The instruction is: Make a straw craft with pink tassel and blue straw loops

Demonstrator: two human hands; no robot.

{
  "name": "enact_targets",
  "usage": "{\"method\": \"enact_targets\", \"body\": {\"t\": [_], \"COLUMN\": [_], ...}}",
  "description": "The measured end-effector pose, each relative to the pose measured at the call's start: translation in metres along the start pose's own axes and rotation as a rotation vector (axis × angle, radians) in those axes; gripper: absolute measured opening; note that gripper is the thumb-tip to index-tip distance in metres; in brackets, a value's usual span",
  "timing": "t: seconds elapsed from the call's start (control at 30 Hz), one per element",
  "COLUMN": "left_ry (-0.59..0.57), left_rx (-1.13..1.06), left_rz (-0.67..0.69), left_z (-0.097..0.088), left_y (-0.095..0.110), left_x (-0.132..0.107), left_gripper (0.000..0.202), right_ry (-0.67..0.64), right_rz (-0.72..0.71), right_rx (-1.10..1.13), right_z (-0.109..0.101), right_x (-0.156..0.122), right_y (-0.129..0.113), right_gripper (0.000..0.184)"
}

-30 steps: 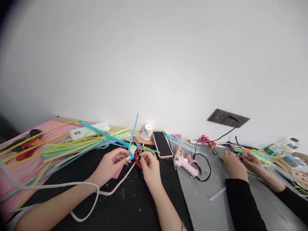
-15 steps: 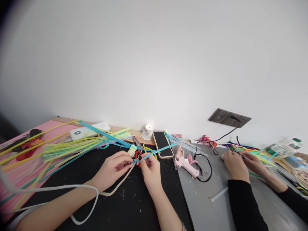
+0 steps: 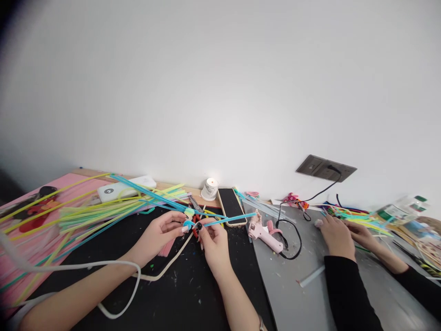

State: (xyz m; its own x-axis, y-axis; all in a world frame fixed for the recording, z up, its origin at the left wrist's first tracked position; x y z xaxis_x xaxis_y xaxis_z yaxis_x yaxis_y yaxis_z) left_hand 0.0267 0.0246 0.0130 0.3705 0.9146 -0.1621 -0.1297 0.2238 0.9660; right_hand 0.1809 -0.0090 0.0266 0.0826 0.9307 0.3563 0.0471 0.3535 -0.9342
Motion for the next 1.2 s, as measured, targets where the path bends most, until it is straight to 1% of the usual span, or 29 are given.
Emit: {"method": "enact_targets", "body": {"t": [0.1, 0.2, 0.4, 0.53, 0.77, 0.93, 1.07, 1.2], "left_ry": [-0.057, -0.09, -0.094, -0.11, -0.131, -0.144, -0.154, -0.156], "left_rx": [0.004, 0.025, 0.093, 0.112, 0.091, 0.08, 0.054, 0.055], "left_rz": [-0.035, -0.03, 0.0, -0.003, 0.003, -0.011, -0.015, -0.022], "left_z": [0.0032, 0.0053, 0.0062, 0.0073, 0.0071, 0.0069, 0.0075, 0.0084], "left_y": [-0.0025, -0.0033, -0.003, -0.0031, -0.0031, -0.0052, -0.0042, -0.0024], "left_x": [-0.0009, -0.0021, -0.0042, -0.0057, -0.0039, -0.0034, -0.0035, -0.0036], "left_gripper": [0.028, 0.025, 0.023, 0.024, 0.027, 0.024, 0.023, 0.023], "right_ry": [-0.029, -0.03, -0.003, -0.006, -0.003, 0.004, 0.015, 0.0], "right_rz": [0.002, 0.01, 0.022, 0.029, 0.013, 0.013, 0.009, 0.001], "right_rx": [0.007, 0.013, 0.033, 0.032, 0.047, 0.073, 0.056, 0.042], "right_z": [0.0022, 0.0025, 0.0016, 0.0014, 0.0015, 0.0022, 0.0008, 0.0005], "right_x": [-0.0002, 0.0002, 0.0007, 0.0007, 0.0008, 0.0008, 0.0011, 0.0014], "right_y": [-0.0012, -0.0008, -0.0008, -0.0021, -0.0021, -0.0044, -0.0052, -0.0042], "right_gripper": [0.024, 0.026, 0.027, 0.027, 0.026, 0.027, 0.028, 0.029]}}
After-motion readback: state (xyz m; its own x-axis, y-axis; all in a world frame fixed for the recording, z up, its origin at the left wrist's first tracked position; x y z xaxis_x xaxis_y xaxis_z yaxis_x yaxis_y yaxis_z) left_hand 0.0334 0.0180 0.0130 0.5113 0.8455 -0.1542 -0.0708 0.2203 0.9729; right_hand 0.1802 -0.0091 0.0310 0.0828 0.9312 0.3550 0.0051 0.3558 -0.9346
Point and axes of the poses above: each hand's wrist, its own x-axis towards the middle knuckle, its own z-axis out of the palm, y = z × x, the point moved 5 cm from there along x, towards the middle knuckle, and after that the axes turned 12 degrees about -z, right-handed, at the moved point
